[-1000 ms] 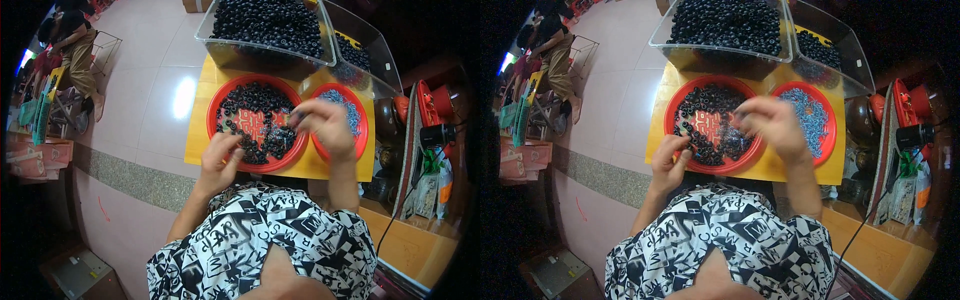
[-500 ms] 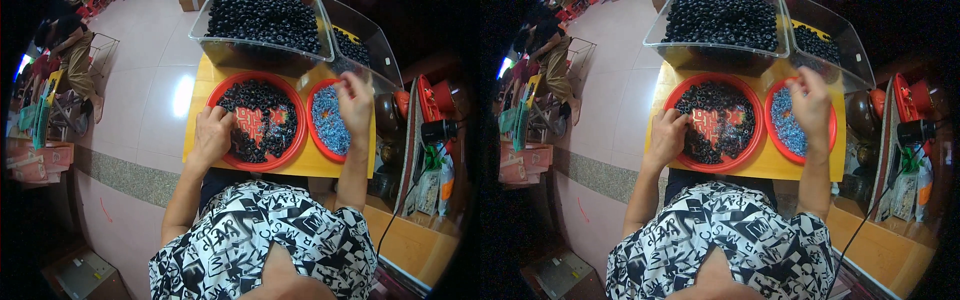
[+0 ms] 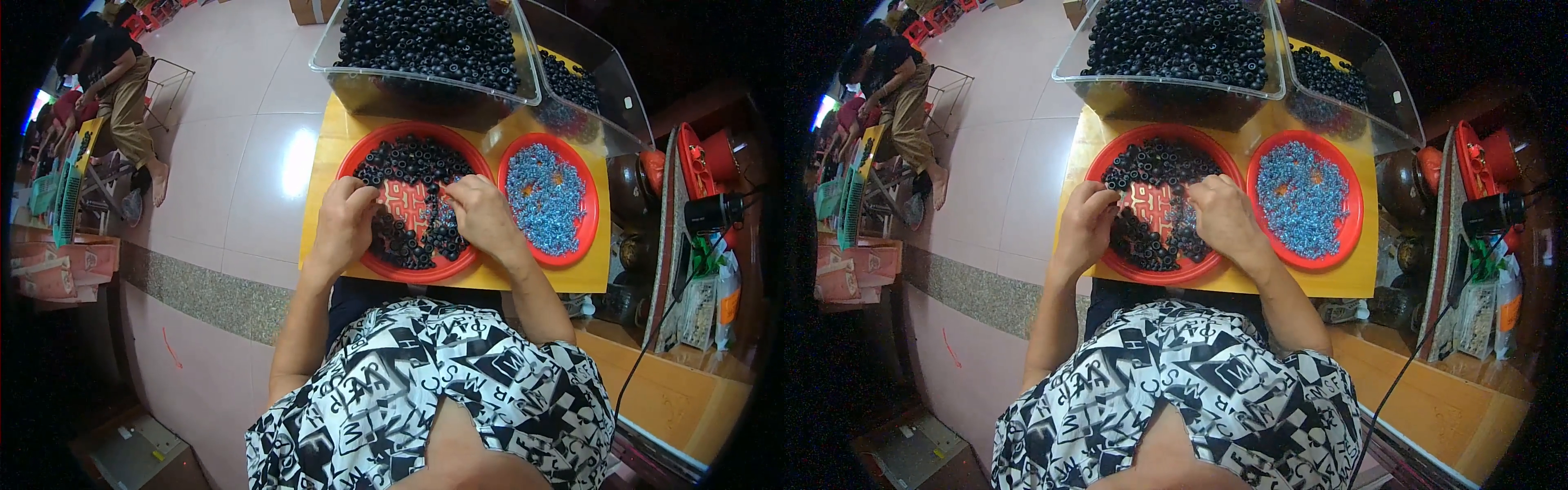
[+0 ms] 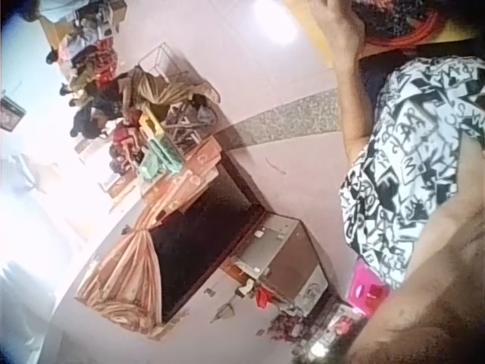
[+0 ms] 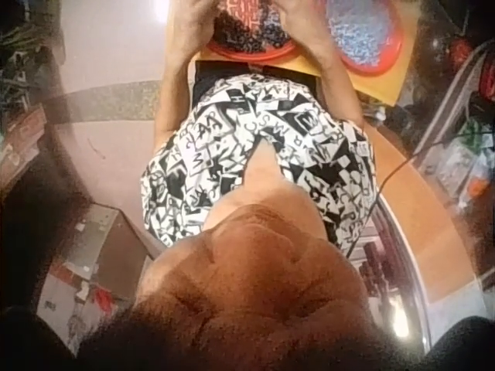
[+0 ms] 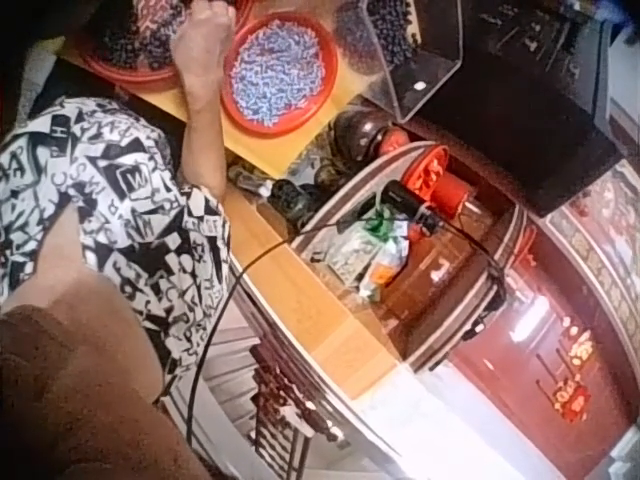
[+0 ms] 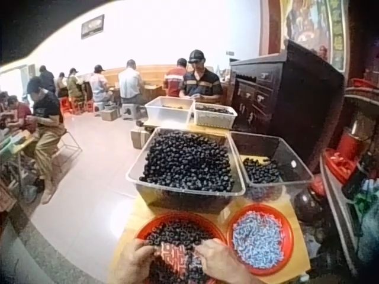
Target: The person sorts and cleans small black components by hand, transferring them from a plastic container into a red tray.
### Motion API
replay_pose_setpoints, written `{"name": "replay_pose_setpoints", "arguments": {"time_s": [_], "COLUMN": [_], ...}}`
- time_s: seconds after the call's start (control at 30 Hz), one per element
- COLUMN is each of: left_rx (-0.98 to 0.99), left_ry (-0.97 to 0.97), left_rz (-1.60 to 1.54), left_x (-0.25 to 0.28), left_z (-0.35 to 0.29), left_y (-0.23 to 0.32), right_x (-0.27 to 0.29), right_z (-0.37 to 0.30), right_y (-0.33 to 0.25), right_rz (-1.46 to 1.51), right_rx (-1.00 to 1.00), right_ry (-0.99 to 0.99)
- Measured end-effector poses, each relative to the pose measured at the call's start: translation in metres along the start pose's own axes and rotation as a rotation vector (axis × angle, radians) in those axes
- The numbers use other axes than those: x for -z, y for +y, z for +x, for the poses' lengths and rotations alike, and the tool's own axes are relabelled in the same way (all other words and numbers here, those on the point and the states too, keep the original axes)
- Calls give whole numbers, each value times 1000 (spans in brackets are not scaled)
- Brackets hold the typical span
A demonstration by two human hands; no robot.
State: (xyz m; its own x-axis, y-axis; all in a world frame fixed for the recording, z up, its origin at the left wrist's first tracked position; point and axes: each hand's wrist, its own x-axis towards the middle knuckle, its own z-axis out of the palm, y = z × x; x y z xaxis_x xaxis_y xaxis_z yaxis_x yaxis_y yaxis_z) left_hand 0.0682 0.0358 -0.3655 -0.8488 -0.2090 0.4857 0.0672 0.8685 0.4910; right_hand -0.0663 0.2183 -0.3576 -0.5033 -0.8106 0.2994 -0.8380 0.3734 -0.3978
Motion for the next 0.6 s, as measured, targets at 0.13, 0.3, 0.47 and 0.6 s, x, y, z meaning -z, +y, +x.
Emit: {"name": "replay_pose_setpoints", "arguments": {"time_s": [0.13,0.3,0.47,0.6], "left_rx": [244,563,582,605], "left_ry": [62,81,85,61], "left_rz": [-586,-1373,-1624,-1816], "left_x": [6,8,10,9], "left_z": [-18,-37,-42,-45], "left_y": [13,23,22,21], "right_x": [-9,-16,-11,-6], "right_z": [6,16,15,8], "right_y": [-2,-9,-13,-10], "right_rz": [-83,-139,-147,-23], "right_rx": [-13,8,17,-16], "right_ry": [-132,-181,-123,22]}}
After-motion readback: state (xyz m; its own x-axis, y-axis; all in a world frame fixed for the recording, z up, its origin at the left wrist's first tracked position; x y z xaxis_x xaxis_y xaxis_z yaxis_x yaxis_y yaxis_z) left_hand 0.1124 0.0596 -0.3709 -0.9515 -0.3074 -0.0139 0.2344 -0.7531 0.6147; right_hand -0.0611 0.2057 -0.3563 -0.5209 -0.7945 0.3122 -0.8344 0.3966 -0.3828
